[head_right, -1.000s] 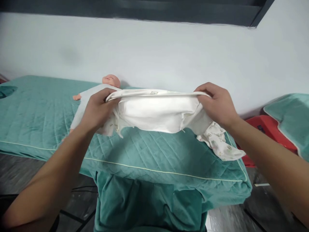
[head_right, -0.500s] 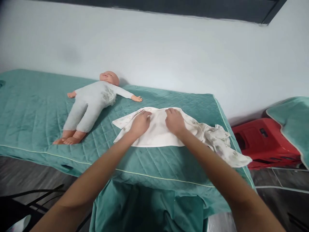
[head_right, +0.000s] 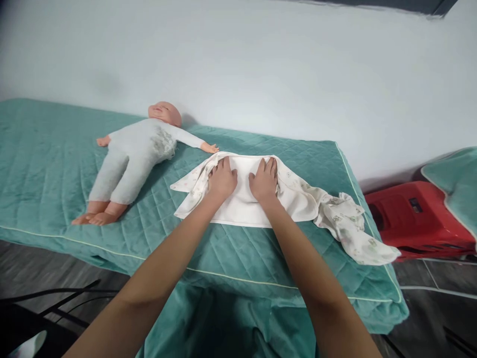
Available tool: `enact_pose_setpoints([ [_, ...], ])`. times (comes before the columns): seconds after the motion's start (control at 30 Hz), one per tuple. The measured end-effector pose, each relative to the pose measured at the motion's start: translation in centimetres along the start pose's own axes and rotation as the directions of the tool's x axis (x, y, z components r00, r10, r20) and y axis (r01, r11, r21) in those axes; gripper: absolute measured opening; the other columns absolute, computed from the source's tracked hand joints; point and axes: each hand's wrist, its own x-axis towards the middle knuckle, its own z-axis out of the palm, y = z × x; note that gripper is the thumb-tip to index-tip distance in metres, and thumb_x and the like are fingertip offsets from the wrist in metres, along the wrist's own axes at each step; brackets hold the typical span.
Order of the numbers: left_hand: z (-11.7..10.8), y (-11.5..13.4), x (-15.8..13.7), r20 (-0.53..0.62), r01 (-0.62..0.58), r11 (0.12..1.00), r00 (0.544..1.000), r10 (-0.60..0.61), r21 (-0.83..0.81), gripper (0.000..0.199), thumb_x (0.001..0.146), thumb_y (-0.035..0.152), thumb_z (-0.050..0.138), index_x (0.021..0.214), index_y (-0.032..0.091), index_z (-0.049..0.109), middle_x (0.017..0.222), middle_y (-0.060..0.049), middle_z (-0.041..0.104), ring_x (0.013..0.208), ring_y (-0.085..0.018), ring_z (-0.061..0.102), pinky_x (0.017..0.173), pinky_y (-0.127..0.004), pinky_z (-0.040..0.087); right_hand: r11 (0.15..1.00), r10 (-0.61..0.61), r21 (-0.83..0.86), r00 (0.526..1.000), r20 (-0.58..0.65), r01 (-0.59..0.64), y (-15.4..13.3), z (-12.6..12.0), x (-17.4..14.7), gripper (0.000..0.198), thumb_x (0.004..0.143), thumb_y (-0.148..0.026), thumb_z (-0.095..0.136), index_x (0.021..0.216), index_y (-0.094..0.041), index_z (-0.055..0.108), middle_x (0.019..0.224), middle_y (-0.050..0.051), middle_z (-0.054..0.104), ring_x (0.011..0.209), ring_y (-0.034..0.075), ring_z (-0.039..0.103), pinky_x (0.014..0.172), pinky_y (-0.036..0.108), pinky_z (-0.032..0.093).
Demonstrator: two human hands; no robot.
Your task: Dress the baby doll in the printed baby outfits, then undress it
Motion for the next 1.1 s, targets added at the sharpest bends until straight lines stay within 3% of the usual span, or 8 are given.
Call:
enact_pose_setpoints([
  [0.23, 1.1, 0.3, 2.7, 0.040, 0.005, 0.999, 0.999, -0.007, 0.040, 0.063, 0.100, 0.041, 0.033, 0.154, 0.009, 0.032, 0.160, -0.017, 0.040, 0.143, -0.036, 0.042, 0.115, -0.051, 0.040, 0.998, -0.064, -0.021, 0.997, -0.040, 0.063, 0.5, 0.0, 2.3, 0.079, 0.095, -0.038, 0.045, 0.160, -0.006, 0.015, 0.169, 0.023, 0.005, 0.156, 0.038, 0.006, 0.119, 0.057, 0.030],
  [0.43, 2.2, 0.3, 5.2, 0.098, -0.023, 0.998, 0.995, 0.017, 0.053, 0.064, 0.102, 0.048, 0.025, 0.156, 0.016, 0.031, 0.161, -0.013, 0.040, 0.143, -0.035, 0.043, 0.117, -0.053, 0.037, 0.995, -0.052, -0.092, 0.998, -0.040, 0.048, 1.8, 0.5, 5.2, 0.079, 0.097, -0.047, 0.037, 0.161, -0.008, 0.012, 0.170, 0.021, 0.004, 0.155, 0.039, 0.009, 0.118, 0.059, 0.030],
  [0.63, 2.5, 0.3, 5.0, 0.037, -0.006, 1.000, 0.999, 0.005, 0.027, 0.062, 0.102, 0.048, 0.024, 0.155, 0.018, 0.033, 0.159, -0.012, 0.043, 0.140, -0.034, 0.047, 0.115, -0.052, 0.040, 0.990, -0.115, -0.093, 0.986, -0.121, 0.104, 1.9, 0.8, 4.9, 0.074, 0.099, -0.046, 0.034, 0.160, -0.009, 0.015, 0.169, 0.022, 0.006, 0.155, 0.037, 0.010, 0.117, 0.058, 0.032],
  [0.77, 2.4, 0.3, 4.7, -0.054, -0.034, 0.999, 0.998, 0.034, 0.001, 0.059, 0.102, 0.044, 0.026, 0.155, 0.017, 0.033, 0.156, -0.012, 0.047, 0.137, -0.034, 0.050, 0.116, -0.050, 0.039, 0.993, -0.114, -0.041, 0.981, -0.159, 0.109, 1.8, 0.8, 4.7, 0.067, 0.099, -0.046, 0.037, 0.152, -0.006, 0.028, 0.168, 0.022, 0.006, 0.155, 0.035, 0.011, 0.118, 0.055, 0.031],
  [0.87, 2.6, 0.2, 5.0, -0.036, -0.031, 0.999, 0.999, 0.030, -0.013, 0.060, 0.101, 0.043, 0.027, 0.155, 0.017, 0.034, 0.157, -0.014, 0.045, 0.137, -0.035, 0.050, 0.115, -0.052, 0.039, 0.993, -0.116, -0.007, 0.981, -0.153, 0.117, 2.1, 1.1, 5.0, 0.061, 0.098, -0.044, 0.039, 0.144, -0.005, 0.036, 0.168, 0.023, 0.005, 0.155, 0.035, 0.010, 0.120, 0.056, 0.027],
  [1.1, 2.7, -0.3, 5.8, 0.035, -0.039, 0.999, 0.999, 0.038, 0.005, 0.062, 0.101, 0.047, 0.027, 0.157, 0.020, 0.032, 0.158, -0.013, 0.044, 0.141, -0.038, 0.045, 0.115, -0.055, 0.039, 0.990, -0.134, 0.024, 0.988, -0.075, 0.137, 3.1, 0.7, 5.7, 0.059, 0.098, -0.041, 0.042, 0.146, -0.007, 0.035, 0.168, 0.022, 0.008, 0.155, 0.035, 0.011, 0.121, 0.056, 0.025],
])
